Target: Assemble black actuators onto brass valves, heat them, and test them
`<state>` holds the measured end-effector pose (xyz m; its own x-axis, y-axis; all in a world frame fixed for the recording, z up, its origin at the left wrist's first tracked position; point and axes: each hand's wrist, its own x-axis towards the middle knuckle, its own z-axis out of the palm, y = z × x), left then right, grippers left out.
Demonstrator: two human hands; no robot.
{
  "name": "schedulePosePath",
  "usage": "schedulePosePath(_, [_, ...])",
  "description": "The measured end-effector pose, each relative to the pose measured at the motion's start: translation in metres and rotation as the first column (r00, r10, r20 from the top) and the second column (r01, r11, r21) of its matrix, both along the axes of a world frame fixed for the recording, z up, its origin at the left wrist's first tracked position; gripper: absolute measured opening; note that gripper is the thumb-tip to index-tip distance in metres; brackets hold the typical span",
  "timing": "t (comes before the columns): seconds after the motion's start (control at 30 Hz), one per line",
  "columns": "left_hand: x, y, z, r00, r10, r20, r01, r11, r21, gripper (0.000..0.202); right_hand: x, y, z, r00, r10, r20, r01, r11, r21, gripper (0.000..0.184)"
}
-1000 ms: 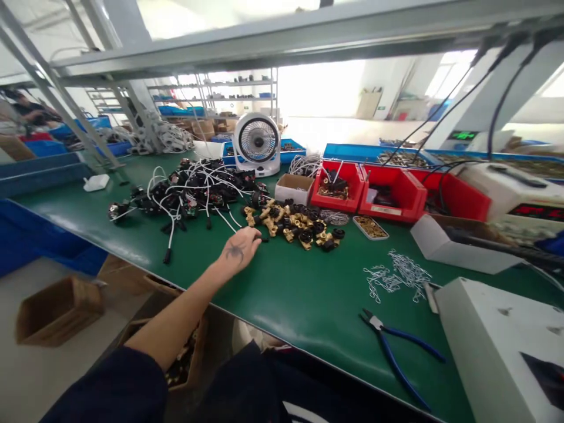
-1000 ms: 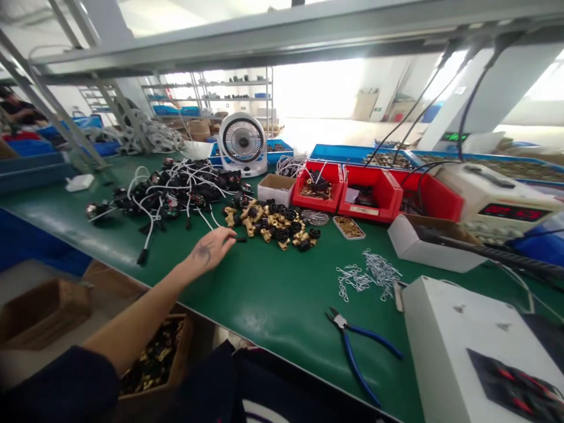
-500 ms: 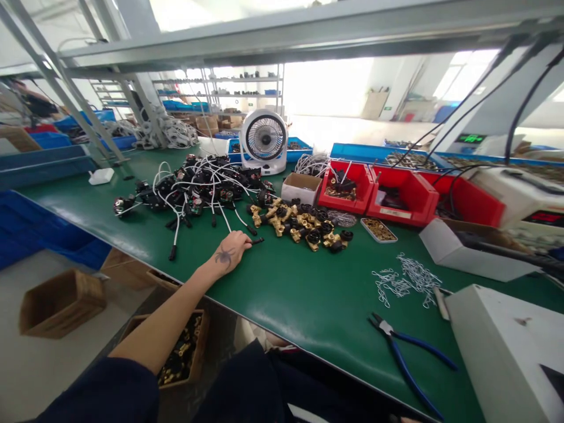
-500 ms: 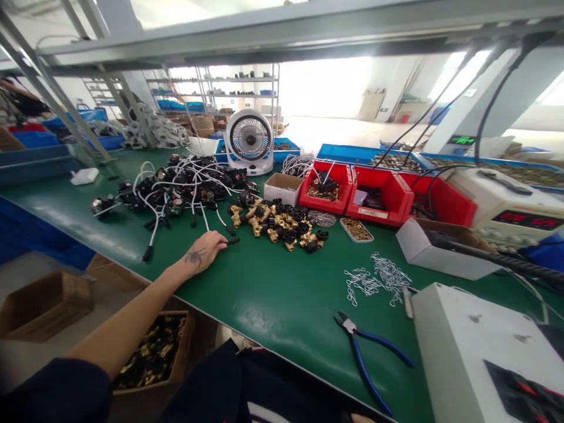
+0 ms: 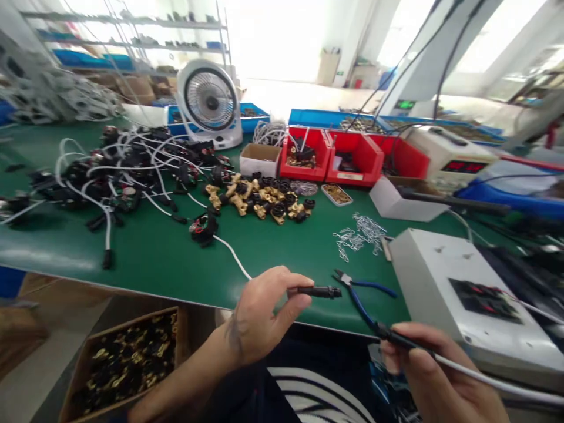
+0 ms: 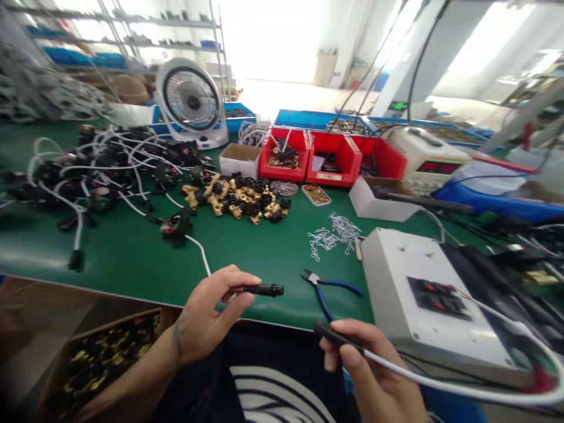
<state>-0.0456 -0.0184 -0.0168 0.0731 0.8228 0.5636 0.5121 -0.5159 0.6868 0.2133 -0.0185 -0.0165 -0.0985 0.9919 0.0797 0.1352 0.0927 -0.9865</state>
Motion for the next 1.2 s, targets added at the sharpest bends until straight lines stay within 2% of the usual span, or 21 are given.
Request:
schedulePosePath(0.07, [0.014,0.001,0.001,0.997,-0.035,0.064,0.031,0.997,0.066,0.015,-0.009,-0.001,0.017,0.989,-0.013,-0.149,0.015,1.0,0.011,0.017])
schedulePosePath(0.13, [0.022,0.001,0.002,0.993,-0.062,0.098,0.052,0.993,0.103,0.014,-0.019,-0.001,0.027,0.967,-0.005,-0.255,0.013,0.999,0.03,0.017])
schedulePosePath(0.27, [0.028,0.0,0.006,0.995,-0.076,0.06,0.068,0.989,0.129,0.011,-0.031,-0.002,0.03,0.939,0.051,-0.34,-0.04,0.998,0.039,0.018])
schedulePosePath(0.57, [0.032,-0.004,0.009,0.988,-0.119,0.1,0.1,0.98,0.174,0.013,-0.032,-0.005,0.025,0.921,0.091,-0.378,-0.104,0.994,-0.015,0.014])
schedulePosePath(0.77, [0.031,-0.006,0.012,0.992,-0.096,0.077,0.09,0.993,0.077,0.007,-0.034,-0.004,0.027,0.916,0.067,-0.395,-0.072,0.997,0.003,0.015])
schedulePosePath(1.0, [0.028,-0.008,0.021,0.996,-0.09,0.004,0.09,0.996,-0.028,0.02,-0.028,-0.002,0.025,0.938,0.133,-0.319,-0.138,0.99,0.008,0.012])
schedulePosePath(1.2, [0.03,-0.009,0.021,0.999,-0.047,-0.028,0.047,0.999,0.002,0.022,-0.028,-0.003,0.021,0.959,0.104,-0.264,-0.1,0.995,0.027,0.01])
